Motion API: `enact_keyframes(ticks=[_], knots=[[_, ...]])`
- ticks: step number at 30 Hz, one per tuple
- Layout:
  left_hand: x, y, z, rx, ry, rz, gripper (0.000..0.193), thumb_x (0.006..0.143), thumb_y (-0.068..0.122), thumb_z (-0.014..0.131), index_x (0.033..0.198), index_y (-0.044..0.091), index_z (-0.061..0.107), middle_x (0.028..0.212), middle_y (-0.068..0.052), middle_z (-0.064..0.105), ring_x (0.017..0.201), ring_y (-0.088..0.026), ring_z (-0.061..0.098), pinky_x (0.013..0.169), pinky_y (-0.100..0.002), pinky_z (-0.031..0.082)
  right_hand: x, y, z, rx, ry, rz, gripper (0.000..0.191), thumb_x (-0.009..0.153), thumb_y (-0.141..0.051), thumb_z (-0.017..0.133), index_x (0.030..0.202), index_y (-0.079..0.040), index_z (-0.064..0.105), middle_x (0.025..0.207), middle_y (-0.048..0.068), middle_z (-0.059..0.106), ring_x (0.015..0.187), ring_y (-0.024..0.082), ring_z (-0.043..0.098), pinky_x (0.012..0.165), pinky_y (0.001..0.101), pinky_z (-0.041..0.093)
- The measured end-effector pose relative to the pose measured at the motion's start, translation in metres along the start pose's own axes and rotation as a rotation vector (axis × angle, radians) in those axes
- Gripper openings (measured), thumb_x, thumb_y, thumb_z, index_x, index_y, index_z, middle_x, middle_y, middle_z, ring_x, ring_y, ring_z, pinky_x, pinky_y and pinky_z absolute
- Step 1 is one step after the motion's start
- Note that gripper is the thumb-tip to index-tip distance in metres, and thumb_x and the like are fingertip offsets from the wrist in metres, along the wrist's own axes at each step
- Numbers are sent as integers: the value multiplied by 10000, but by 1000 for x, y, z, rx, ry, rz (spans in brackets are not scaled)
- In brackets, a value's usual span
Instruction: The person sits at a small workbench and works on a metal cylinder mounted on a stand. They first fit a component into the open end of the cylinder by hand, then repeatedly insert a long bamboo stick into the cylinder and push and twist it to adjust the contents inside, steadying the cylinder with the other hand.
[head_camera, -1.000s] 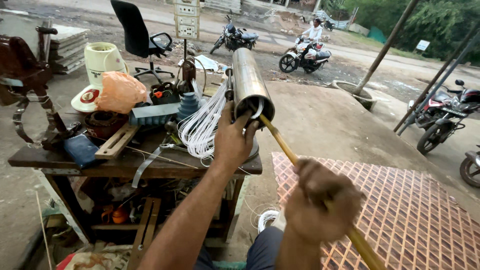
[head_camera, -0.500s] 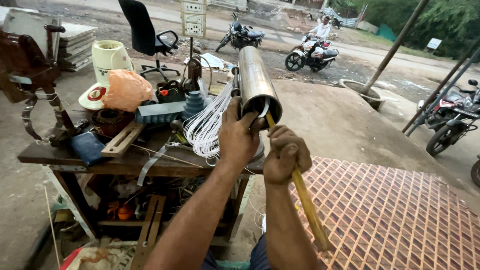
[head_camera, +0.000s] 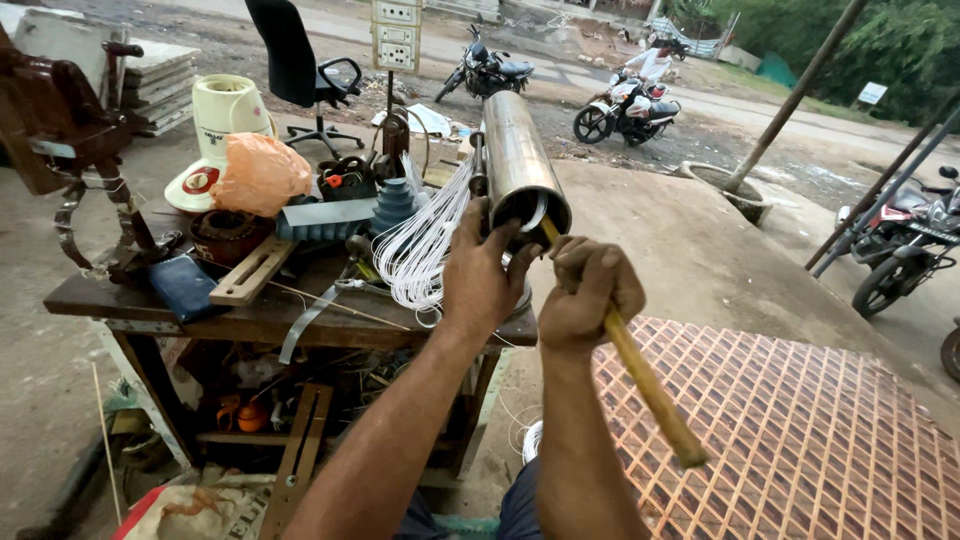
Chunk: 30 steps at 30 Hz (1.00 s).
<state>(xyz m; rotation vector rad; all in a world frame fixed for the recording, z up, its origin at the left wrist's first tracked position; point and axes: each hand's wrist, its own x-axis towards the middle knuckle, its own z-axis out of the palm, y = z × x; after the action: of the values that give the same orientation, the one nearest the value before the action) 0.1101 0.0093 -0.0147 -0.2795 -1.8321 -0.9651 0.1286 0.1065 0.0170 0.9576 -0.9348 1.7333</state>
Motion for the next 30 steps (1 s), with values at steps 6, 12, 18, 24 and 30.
enact_keyframes(ticks=[6,12,18,24,30], knots=[[-2,-1,4,-15,14,-4,403,883,299,803,1203,69,721,1422,-301,501,1273,-483,544,998,-503,514,-4,-57,-10,13,-88,14,449,1165,-297,496,788,-57,537,558,-7,375,472,104,336,542,339,385],[-2,-2,5,-43,24,16,417,916,284,765,1283,96,702,1439,-310,492,1259,-504,537,1002,-529,506,-26,-115,-31,40,-179,-58,389,1114,-333,515,860,-63,632,525,-29,387,422,107,367,490,336,394],[0,-1,0,45,9,11,381,915,335,750,1245,146,730,1401,-315,512,1229,-517,547,959,-547,504,-35,-109,-48,149,-156,-85,382,1106,-339,532,895,-42,647,505,-3,428,451,122,381,578,378,421],[5,4,-1,53,25,-3,273,896,287,765,1132,149,764,1420,-272,530,1176,-485,589,919,-522,546,-21,-42,-29,47,-100,-179,413,1100,-298,561,818,3,578,603,69,466,511,181,436,574,379,464],[8,4,-1,78,41,10,253,857,277,790,1079,155,780,1414,-230,543,1181,-466,593,910,-514,548,-10,7,-11,-9,-157,-188,437,1102,-316,574,822,20,559,643,80,486,606,213,472,673,394,493]])
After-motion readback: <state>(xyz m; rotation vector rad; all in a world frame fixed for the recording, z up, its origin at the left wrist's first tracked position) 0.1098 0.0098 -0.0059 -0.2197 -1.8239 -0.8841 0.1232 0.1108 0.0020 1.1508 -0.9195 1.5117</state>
